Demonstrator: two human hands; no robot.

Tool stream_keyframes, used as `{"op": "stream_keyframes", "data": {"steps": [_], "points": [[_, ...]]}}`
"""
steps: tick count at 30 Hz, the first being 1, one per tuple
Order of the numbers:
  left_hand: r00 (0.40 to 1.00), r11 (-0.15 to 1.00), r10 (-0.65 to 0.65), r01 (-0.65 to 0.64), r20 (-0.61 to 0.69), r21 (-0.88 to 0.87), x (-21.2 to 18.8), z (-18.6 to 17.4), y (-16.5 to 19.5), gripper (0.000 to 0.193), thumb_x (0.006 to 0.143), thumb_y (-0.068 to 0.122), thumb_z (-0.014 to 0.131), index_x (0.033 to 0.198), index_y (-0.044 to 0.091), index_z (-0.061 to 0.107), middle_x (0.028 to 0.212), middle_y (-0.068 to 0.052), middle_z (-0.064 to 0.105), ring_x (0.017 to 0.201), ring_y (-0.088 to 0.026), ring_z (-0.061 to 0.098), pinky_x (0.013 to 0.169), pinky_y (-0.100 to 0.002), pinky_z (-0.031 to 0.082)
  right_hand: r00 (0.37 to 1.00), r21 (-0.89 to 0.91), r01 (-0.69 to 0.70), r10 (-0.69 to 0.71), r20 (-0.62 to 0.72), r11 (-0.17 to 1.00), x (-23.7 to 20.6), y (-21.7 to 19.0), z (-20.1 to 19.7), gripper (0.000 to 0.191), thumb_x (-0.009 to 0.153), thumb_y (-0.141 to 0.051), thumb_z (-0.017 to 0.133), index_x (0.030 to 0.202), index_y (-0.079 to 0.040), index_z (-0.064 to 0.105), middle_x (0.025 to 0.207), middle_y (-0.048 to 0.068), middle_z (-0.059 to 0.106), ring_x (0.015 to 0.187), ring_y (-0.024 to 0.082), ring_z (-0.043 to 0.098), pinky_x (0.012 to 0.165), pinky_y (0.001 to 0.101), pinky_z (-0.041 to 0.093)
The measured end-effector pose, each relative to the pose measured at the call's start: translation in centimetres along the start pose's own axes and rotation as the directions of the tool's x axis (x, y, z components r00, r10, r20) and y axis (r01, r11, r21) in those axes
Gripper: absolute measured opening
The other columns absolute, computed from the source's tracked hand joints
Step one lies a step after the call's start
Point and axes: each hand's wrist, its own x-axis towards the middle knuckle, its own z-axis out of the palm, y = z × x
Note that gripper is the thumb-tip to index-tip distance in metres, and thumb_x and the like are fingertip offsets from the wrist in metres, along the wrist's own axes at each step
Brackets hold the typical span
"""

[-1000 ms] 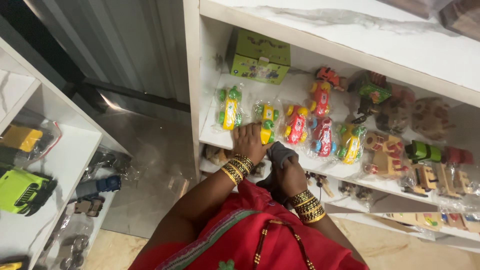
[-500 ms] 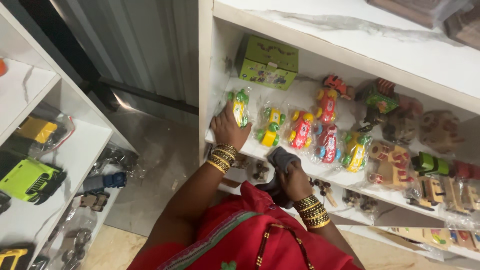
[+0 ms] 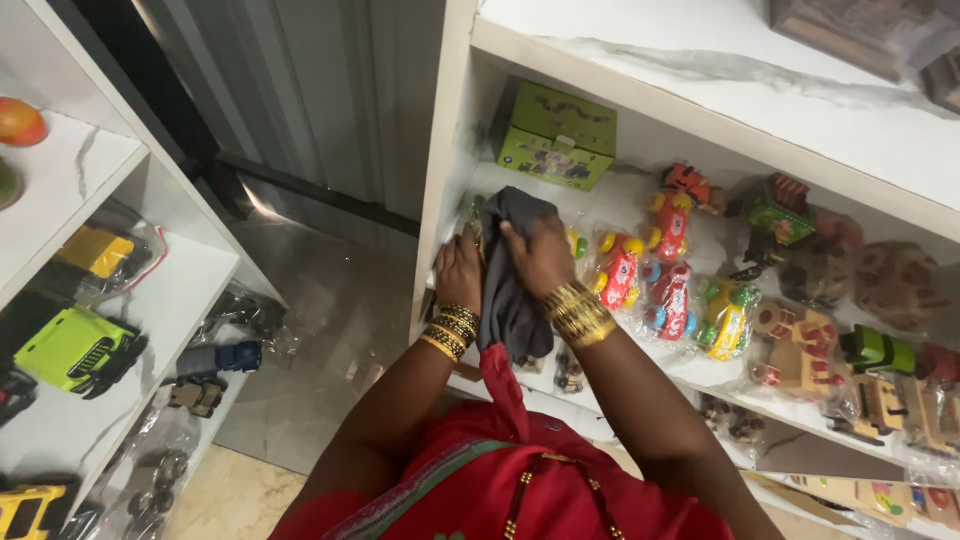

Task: The person wipes wooden toys and decorative items on white display shelves using a gray cloth. They lift items such as a toy bus and a wooden model, wipe them and the shelf surface, then place them back and move to the next shelf compartment.

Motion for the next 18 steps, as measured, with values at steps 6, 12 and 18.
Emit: {"op": "stream_keyframes", "data": {"steps": [6,12,18], "points": [[0.995,0.994,0.057,-0.048,-0.087,0.097,0.4,1.3,-0.6,0.026,0.108,0.012,0.053,0.133,0.003,0.051,0.129,-0.021,0.067,0.127,-0.033,0.062,0.118,-0.044,0.044,0.991,-0.32,0.092,-0.056,0.122,0.943,0.0,1.7,5.9,0.022,0.085,-0.014,0.067,0.102,-0.001,0.073,0.116,0.03,0.063,0.111,0.05,0.062,0.096,0.0523,0.052],[0.998,0.998,0.027,-0.03,-0.06,-0.06,-0.2,0.4,-0.4,0.052,0.096,0.006,0.05,0.146,-0.007,0.047,0.129,-0.026,0.067,0.123,-0.04,0.062,0.113,-0.046,0.042,0.943,-0.333,0.082,0.035,0.33,0.939,-4.4,1.0,4.3,0.028,0.082,-0.011,0.064,0.107,0.0,0.071,0.116,0.031,0.064,0.106,0.048,0.064,0.094,0.0528,0.052],[0.999,1.0,0.015,-0.014,-0.04,0.019,0.3,-0.6,0.2,0.049,0.098,0.006,0.058,0.146,-0.002,0.05,0.128,-0.027,0.066,0.126,-0.038,0.06,0.116,-0.047,0.041,0.963,-0.242,-0.007,0.072,0.26,0.97,1.0,1.8,1.7,0.03,0.088,-0.019,0.064,0.106,0.004,0.068,0.113,0.034,0.064,0.097,0.049,0.066,0.086,0.0523,0.055]]}}
